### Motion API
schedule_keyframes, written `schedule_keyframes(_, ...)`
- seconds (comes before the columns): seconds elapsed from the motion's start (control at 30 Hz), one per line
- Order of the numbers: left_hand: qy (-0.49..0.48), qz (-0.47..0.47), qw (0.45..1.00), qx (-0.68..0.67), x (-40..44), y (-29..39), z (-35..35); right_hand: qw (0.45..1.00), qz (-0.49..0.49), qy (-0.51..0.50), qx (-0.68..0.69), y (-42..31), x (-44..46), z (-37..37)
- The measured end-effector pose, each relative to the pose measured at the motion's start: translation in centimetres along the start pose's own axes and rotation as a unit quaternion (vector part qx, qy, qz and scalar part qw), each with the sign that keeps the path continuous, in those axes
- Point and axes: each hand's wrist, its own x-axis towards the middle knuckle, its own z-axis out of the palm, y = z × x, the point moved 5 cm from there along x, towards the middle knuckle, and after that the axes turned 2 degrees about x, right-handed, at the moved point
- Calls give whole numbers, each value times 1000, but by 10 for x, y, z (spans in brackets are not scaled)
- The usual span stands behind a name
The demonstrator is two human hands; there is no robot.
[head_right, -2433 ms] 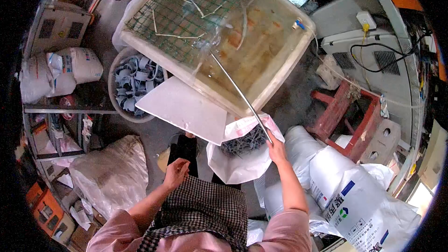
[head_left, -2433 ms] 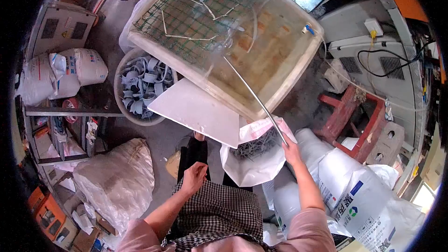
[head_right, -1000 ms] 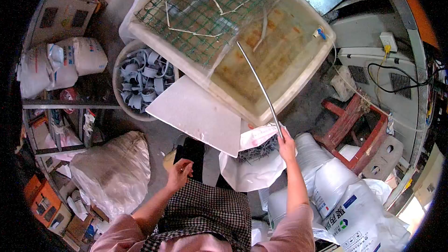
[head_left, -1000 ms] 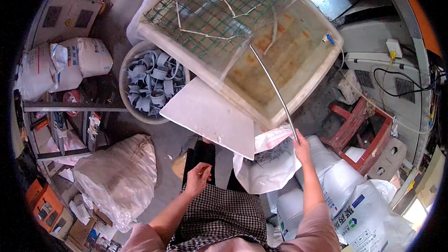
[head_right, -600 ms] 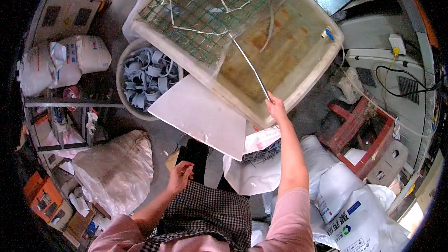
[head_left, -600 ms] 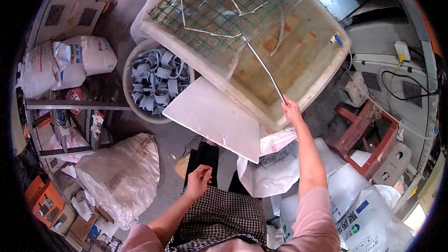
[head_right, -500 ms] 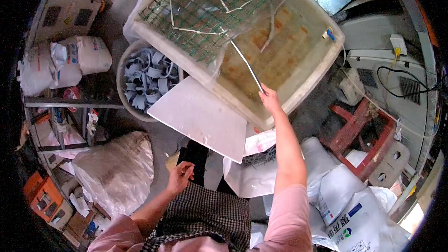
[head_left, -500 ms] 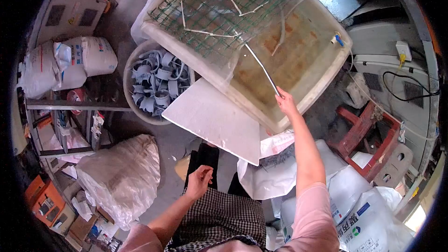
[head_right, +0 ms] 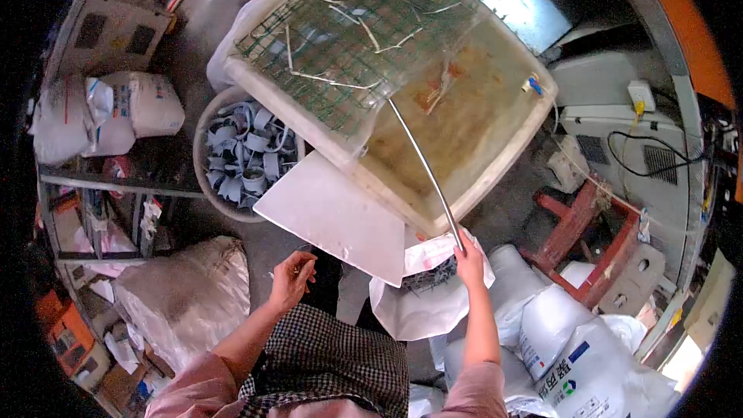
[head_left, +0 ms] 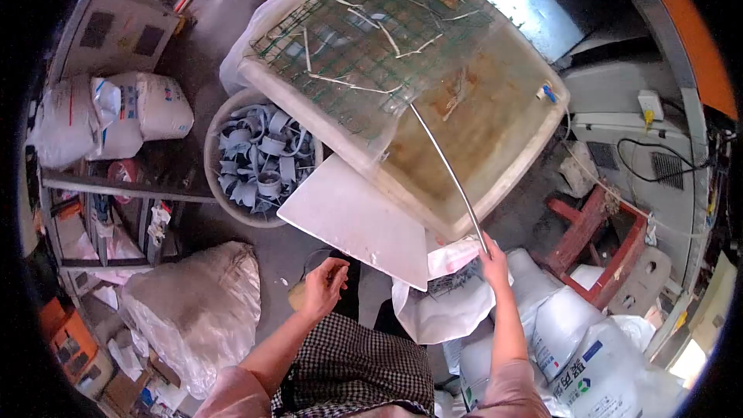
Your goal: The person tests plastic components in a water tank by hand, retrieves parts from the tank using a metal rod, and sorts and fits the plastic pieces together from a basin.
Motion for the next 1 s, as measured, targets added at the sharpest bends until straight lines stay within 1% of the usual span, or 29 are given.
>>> schedule_keyframes(0.07, -20, -3, 1000, 10, 3, -1, -2, 998, -24, 42, 30, 9, -33, -14)
schedule_keyframes(0.1, -28, -6, 999, 20, 6, 0, -4, 998, -20, 50, 29, 1, -40, -18)
schedule_keyframes(0.17, -47, 0, 998, 31, 8, 4, -9, 995, 24, 90, 44, -10, -58, -25)
schedule_keyframes(0.23, -64, 6, 997, 41, 10, 9, -16, 992, 44, 99, 57, -39, -61, -32)
schedule_keyframes(0.3, -37, 28, 998, 38, 15, 17, -29, 979, 177, 92, 38, -54, -57, -36)
schedule_keyframes(0.33, -26, 28, 999, 21, 21, 17, -35, 984, 90, 150, 20, -51, -50, -33)
schedule_keyframes(0.37, -27, 29, 999, 20, 26, 18, -40, 984, 91, 151, 19, -38, -49, -32)
schedule_keyframes(0.43, 8, 38, 999, 8, 39, 27, -56, 979, 88, 183, 22, -49, -43, -39)
schedule_keyframes(0.57, 26, 49, 998, 21, 55, 27, -74, 975, 125, 182, 25, -77, -41, -62)
schedule_keyframes(0.6, 29, 27, 999, 25, 54, 29, -74, 975, 67, 203, 60, -71, -32, -65)
schedule_keyframes(0.63, 33, 7, 999, 27, 54, 30, -72, 975, 68, 205, 56, -73, -22, -71)
schedule_keyframes(0.67, 24, 12, 999, 23, 57, 20, -70, 976, 63, 207, 35, -77, -6, -77)
schedule_keyframes(0.77, 12, 4, 999, 39, 56, 23, -59, 979, 56, 197, 0, -84, 38, -81)
schedule_keyframes(0.83, 10, 13, 999, 50, 61, 27, -59, 982, 49, 182, -18, -79, 59, -73)
schedule_keyframes(0.9, 9, 32, 999, 38, 68, 25, -60, 981, 32, 190, 12, -77, 71, -63)
schedule_keyframes(0.93, 29, 76, 995, 60, 72, 30, -63, 982, 86, 167, 18, -72, 74, -60)
schedule_keyframes(0.97, 35, 74, 995, 57, 82, 27, -66, 983, 82, 162, 16, -73, 75, -56)
schedule_keyframes(1.0, 49, 98, 992, 60, 94, 25, -70, 982, 46, 180, 36, -75, 75, -53)
